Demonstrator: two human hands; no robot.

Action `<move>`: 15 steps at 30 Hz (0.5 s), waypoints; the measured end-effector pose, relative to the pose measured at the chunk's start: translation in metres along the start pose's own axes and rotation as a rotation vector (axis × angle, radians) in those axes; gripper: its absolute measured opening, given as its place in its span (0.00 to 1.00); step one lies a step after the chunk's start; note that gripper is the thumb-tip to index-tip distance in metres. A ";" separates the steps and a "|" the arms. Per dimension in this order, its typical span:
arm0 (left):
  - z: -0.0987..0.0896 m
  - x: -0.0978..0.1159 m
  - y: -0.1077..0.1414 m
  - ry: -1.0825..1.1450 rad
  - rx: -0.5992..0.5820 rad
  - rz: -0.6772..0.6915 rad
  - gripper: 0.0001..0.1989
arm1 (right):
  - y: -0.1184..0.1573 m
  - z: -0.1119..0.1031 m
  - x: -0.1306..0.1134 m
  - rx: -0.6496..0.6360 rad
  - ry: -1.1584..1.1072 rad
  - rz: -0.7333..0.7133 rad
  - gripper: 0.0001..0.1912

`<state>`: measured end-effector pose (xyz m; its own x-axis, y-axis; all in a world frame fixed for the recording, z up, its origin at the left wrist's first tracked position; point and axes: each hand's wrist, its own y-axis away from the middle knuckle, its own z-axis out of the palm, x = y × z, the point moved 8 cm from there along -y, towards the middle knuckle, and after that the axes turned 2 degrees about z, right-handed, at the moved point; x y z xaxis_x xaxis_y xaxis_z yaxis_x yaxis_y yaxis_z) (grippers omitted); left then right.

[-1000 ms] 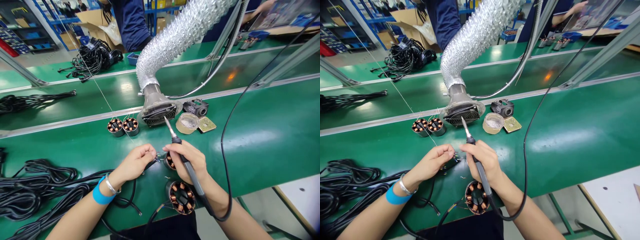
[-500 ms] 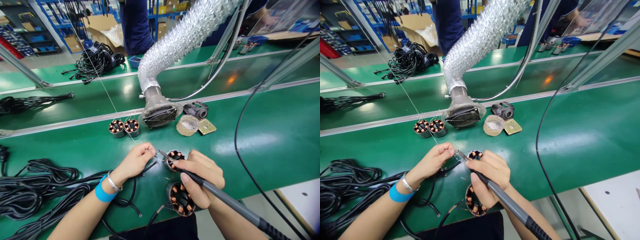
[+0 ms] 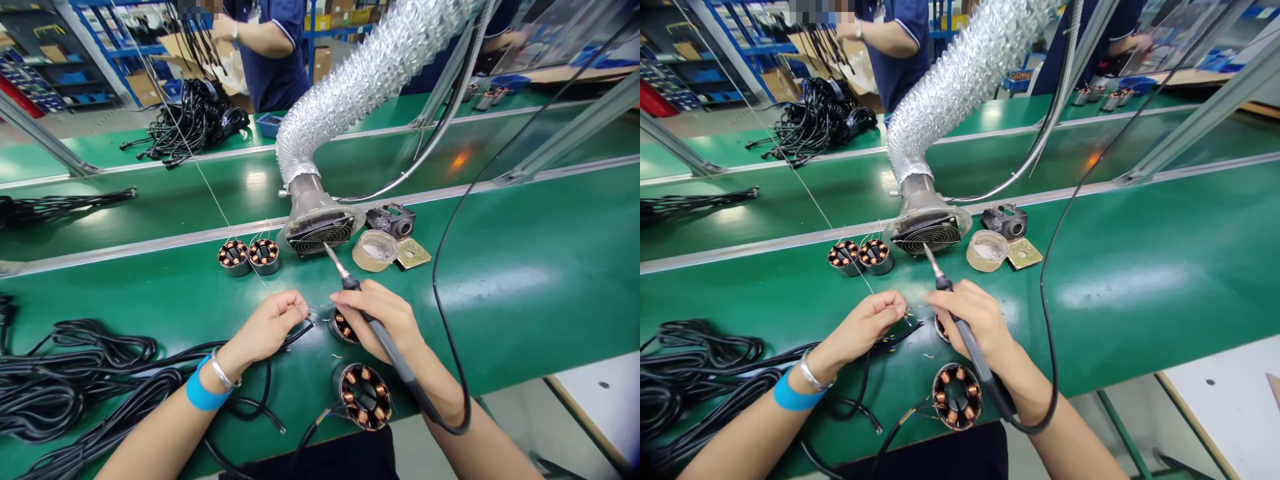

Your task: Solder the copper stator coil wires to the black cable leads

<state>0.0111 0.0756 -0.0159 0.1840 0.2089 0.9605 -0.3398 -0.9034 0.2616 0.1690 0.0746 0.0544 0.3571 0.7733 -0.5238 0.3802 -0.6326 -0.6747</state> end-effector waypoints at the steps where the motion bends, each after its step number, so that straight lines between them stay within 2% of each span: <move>1: 0.001 0.001 0.001 0.002 -0.016 0.006 0.14 | -0.003 0.003 -0.002 -0.027 -0.009 -0.021 0.12; 10: 0.004 0.011 0.010 -0.151 -0.076 0.125 0.15 | -0.023 0.018 -0.030 -0.169 -0.048 -0.139 0.12; 15: 0.003 0.017 0.012 -0.255 -0.065 0.147 0.15 | -0.026 0.018 -0.033 -0.139 -0.027 -0.143 0.13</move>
<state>0.0126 0.0671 0.0030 0.3517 -0.0304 0.9356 -0.4363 -0.8896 0.1351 0.1317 0.0658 0.0798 0.2685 0.8555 -0.4428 0.5401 -0.5143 -0.6662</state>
